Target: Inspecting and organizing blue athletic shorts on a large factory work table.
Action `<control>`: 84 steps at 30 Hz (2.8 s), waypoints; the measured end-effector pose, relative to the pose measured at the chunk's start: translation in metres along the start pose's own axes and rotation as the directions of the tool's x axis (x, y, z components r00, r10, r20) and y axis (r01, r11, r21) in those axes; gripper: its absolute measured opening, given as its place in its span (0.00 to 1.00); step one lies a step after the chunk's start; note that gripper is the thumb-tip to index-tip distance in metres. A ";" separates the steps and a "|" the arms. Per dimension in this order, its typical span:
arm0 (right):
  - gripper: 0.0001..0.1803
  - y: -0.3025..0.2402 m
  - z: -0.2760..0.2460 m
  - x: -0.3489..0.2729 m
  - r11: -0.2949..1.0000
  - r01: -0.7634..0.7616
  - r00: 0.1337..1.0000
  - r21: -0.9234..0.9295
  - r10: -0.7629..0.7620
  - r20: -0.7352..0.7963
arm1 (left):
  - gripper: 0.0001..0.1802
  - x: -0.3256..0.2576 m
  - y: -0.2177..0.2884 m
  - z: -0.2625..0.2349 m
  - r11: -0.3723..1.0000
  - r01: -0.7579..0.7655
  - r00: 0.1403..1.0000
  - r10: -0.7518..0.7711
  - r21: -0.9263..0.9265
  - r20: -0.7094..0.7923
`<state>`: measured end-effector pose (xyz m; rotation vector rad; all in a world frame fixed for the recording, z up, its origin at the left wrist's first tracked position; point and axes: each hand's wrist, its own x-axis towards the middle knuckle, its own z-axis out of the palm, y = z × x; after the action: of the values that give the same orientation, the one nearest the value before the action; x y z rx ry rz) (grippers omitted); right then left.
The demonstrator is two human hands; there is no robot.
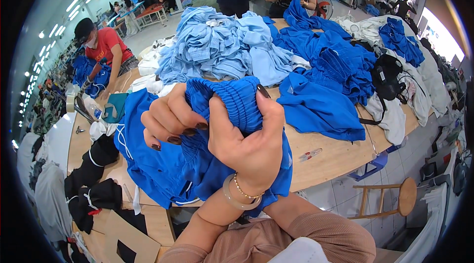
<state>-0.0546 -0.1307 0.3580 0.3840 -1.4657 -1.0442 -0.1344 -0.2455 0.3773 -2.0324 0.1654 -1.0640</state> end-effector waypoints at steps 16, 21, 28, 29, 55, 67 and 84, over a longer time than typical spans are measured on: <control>0.21 0.015 -0.006 -0.001 0.998 0.019 1.000 0.065 -0.019 -0.002 | 0.13 0.001 -0.004 -0.002 0.996 -0.085 0.995 0.083 0.033 0.054; 0.21 0.018 -0.006 0.003 0.998 0.002 1.000 0.067 -0.003 0.013 | 0.12 0.001 -0.006 -0.003 0.996 -0.085 0.992 0.089 -0.040 0.090; 0.22 0.018 -0.008 -0.001 0.990 -0.022 0.999 0.138 0.018 0.031 | 0.15 0.011 0.012 0.002 0.988 0.152 0.988 -0.151 -0.037 0.032; 0.22 0.017 -0.008 -0.001 0.988 -0.020 0.999 0.152 0.016 0.030 | 0.18 0.012 0.012 0.003 0.990 0.130 0.991 -0.130 -0.059 0.013; 0.14 -0.011 0.275 0.008 -0.807 -0.486 0.868 0.336 -0.491 0.077 | 0.14 0.009 -0.001 -0.077 -0.864 0.497 -0.708 -0.457 0.080 -0.538; 0.04 -0.141 0.525 -0.038 -0.640 -0.767 0.573 -0.058 -0.722 0.387 | 0.12 -0.283 -0.053 -0.290 -0.935 0.342 -0.927 -0.318 -0.099 -0.201; 0.02 -0.291 0.659 -0.110 -0.458 -0.806 0.330 -0.374 -0.873 0.359 | 0.09 -0.524 0.000 -0.345 -0.870 0.223 -0.975 -0.188 -0.439 -0.121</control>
<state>-0.7345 0.0408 0.1580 -0.2113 1.7408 -1.5722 -0.7201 -0.2177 0.1554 0.0945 1.7967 1.6282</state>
